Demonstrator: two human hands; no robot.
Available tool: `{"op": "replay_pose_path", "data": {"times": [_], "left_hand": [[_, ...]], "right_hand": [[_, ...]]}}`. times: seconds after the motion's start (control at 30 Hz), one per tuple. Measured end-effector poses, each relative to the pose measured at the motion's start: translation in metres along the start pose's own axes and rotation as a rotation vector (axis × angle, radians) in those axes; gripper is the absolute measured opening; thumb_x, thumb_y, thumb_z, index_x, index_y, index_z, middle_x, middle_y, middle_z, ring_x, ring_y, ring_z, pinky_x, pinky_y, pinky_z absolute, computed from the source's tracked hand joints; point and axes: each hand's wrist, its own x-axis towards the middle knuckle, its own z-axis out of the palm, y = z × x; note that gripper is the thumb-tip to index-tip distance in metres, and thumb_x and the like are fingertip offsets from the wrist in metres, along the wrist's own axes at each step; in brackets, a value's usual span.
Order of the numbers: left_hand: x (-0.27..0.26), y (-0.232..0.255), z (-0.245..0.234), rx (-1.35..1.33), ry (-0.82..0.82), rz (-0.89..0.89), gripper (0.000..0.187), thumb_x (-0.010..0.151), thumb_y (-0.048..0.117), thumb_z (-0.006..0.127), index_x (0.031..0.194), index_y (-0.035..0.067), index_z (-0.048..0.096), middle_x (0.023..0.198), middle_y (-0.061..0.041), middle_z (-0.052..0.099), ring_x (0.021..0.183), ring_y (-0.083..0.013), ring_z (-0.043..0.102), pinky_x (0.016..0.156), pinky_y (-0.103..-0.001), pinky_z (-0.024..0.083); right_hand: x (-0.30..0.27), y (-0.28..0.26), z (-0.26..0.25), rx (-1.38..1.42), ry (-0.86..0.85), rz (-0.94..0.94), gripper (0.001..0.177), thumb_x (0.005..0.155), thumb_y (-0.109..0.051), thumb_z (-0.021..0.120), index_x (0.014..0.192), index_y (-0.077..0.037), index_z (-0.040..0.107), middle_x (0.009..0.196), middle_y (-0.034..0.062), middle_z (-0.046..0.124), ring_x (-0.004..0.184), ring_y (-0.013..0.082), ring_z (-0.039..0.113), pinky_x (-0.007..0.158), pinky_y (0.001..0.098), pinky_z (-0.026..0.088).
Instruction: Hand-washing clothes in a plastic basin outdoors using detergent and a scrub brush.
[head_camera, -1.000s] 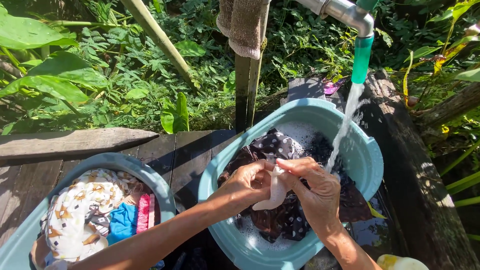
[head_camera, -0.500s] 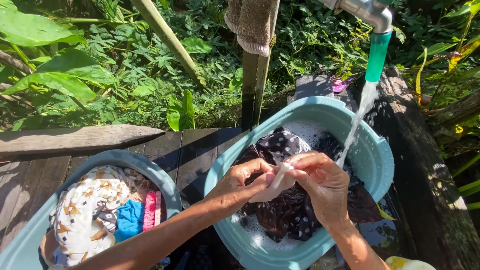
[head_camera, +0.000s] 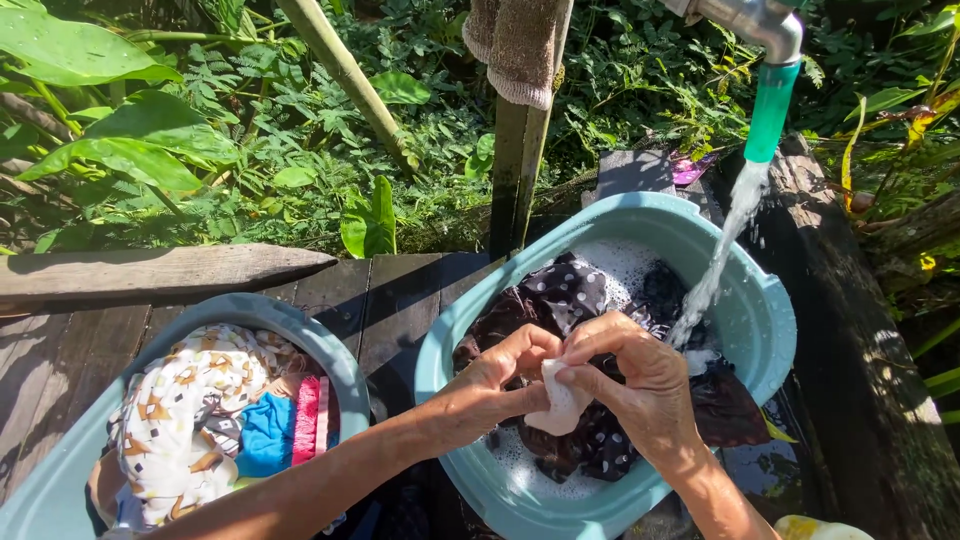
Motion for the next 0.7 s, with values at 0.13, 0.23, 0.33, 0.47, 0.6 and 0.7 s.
{"op": "replay_pose_path", "data": {"times": [0.13,0.23,0.33,0.47,0.6,0.7], "left_hand": [[-0.001,0.016,0.005,0.196,0.075,-0.044,0.056,0.095,0.040,0.069,0.138,0.012,0.047,0.115,-0.003,0.065,0.112,-0.0098,0.061,0.097,-0.030,0.050],[-0.001,0.029,0.001,0.211,0.075,-0.104,0.047,0.095,0.037,0.067,0.132,0.010,0.056,0.111,-0.001,0.066,0.105,-0.0093,0.063,0.092,-0.028,0.051],[-0.001,0.054,-0.006,0.427,0.086,-0.112,0.032,0.094,0.029,0.065,0.117,0.006,0.068,0.104,-0.003,0.067,0.096,-0.0116,0.065,0.084,-0.029,0.053],[0.011,0.070,0.001,1.170,0.051,0.071,0.030,0.090,0.028,0.062,0.111,0.012,0.077,0.096,-0.007,0.069,0.085,-0.0145,0.066,0.074,-0.031,0.053],[0.028,0.095,-0.004,0.905,0.100,-0.394,0.042,0.089,0.042,0.070,0.114,0.008,0.072,0.096,-0.009,0.075,0.087,-0.0165,0.071,0.076,-0.033,0.055],[0.042,0.122,-0.010,0.726,-0.158,-0.120,0.049,0.100,0.046,0.058,0.125,0.006,0.073,0.096,-0.013,0.077,0.084,-0.0156,0.063,0.074,-0.032,0.054]], "right_hand": [[-0.001,-0.006,-0.006,-0.297,-0.054,0.018,0.013,0.086,-0.008,0.078,0.097,-0.005,0.070,0.098,0.0035,0.070,0.093,0.0137,0.066,0.085,0.0279,0.055],[-0.008,0.005,-0.016,-0.243,-0.064,0.083,0.013,0.096,-0.013,0.068,0.106,-0.005,0.064,0.104,0.0040,0.066,0.097,0.0114,0.064,0.085,0.0265,0.055],[-0.015,0.024,-0.021,-0.060,-0.044,0.149,0.012,0.104,-0.015,0.060,0.112,-0.005,0.059,0.108,0.0045,0.062,0.103,0.0101,0.062,0.086,0.0261,0.055],[-0.020,0.043,-0.018,0.025,0.016,0.234,0.013,0.106,-0.014,0.060,0.114,-0.003,0.059,0.104,0.0046,0.063,0.089,0.0085,0.059,0.071,0.0238,0.052],[-0.010,0.046,-0.012,0.025,0.095,0.274,0.017,0.102,-0.011,0.065,0.115,-0.001,0.063,0.100,0.0061,0.067,0.089,0.0099,0.062,0.073,0.0245,0.053],[-0.007,0.050,-0.007,0.073,0.141,0.183,0.023,0.099,-0.011,0.064,0.119,-0.001,0.061,0.106,0.0048,0.068,0.097,0.0098,0.065,0.085,0.0249,0.055]]}}
